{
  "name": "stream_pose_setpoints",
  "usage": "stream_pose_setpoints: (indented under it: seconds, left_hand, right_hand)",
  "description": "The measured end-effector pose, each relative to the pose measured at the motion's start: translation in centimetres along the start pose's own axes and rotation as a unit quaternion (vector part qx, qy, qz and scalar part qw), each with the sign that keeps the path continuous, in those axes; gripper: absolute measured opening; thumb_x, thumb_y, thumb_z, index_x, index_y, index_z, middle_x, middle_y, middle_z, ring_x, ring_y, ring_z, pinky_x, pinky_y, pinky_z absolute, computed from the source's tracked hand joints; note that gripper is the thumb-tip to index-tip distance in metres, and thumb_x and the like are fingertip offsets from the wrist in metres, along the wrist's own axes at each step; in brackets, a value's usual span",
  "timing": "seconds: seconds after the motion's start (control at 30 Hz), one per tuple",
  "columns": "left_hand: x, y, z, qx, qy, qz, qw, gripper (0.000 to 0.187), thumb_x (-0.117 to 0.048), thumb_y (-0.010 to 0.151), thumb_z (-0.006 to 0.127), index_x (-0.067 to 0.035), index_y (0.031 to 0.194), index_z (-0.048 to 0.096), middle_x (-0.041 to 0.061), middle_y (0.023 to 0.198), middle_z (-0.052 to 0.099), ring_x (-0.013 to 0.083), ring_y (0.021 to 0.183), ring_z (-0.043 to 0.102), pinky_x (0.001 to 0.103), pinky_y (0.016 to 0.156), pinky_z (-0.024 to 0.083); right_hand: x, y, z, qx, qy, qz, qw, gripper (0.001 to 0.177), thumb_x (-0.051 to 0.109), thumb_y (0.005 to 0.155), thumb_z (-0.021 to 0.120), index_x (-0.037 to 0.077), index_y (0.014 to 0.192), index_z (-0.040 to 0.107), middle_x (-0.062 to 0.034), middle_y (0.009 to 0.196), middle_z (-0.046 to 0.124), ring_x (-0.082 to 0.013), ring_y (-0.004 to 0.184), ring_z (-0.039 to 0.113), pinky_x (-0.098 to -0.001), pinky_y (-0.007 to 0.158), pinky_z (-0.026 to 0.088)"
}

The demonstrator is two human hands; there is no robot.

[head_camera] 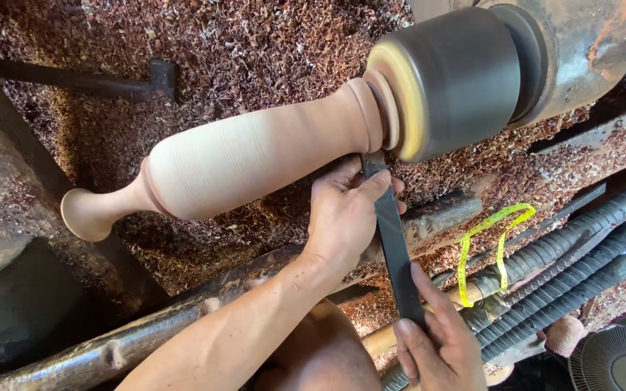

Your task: Shaping a wooden object on a lathe using a handheld chisel

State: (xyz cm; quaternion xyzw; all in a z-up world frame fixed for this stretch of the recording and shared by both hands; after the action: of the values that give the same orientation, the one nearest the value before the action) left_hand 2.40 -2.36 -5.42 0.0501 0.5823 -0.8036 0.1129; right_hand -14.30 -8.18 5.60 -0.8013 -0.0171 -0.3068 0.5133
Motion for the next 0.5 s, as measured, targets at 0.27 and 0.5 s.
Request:
stream_pose_setpoints:
  seconds: [0.27, 0.5]
  left_hand:
    - [0.4, 0.4, 0.2, 0.014, -0.064, -0.008, 0.998, 0.008, -0.005, 0.097, 0.062, -0.002, 0.105, 0.062, 0.019, 0.086, 0.072, 0.0304, 0.068, 0.069, 0.042, 0.062, 0.061]
    - [0.0, 0.2, 0.4, 0.013, 0.0, -0.017, 1.0, 0.005, -0.006, 0.099, 0.063, -0.003, 0.103, 0.063, 0.02, 0.091, 0.078, 0.0325, 0.074, 0.075, 0.038, 0.058, 0.059]
  right_hand:
    - [-0.2, 1.0, -3.0, -0.012, -0.023, 0.061, 0.998, 0.07, -0.006, 0.087, 0.061, 0.018, 0.152, 0.058, -0.0071, 0.138, 0.076, -0.011, 0.053, 0.051, -0.0233, 0.051, 0.048]
    - [5.1, 1.9, -5.3, -0.041, -0.391, 0.083, 0.916, 0.073, 0.022, 0.081, 0.075, 0.044, 0.149, 0.057, 0.0129, 0.124, 0.085, -0.0148, 0.045, 0.064, -0.0298, 0.052, 0.063]
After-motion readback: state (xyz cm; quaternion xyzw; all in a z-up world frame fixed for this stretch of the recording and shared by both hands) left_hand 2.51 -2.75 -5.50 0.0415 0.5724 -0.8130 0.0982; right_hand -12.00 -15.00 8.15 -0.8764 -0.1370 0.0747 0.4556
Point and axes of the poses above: each hand's wrist, its own y-axis towards the middle knuckle, its own z-axis out of the palm, x = y × z, the point moved 7 cm from there along y, towards the middle knuckle
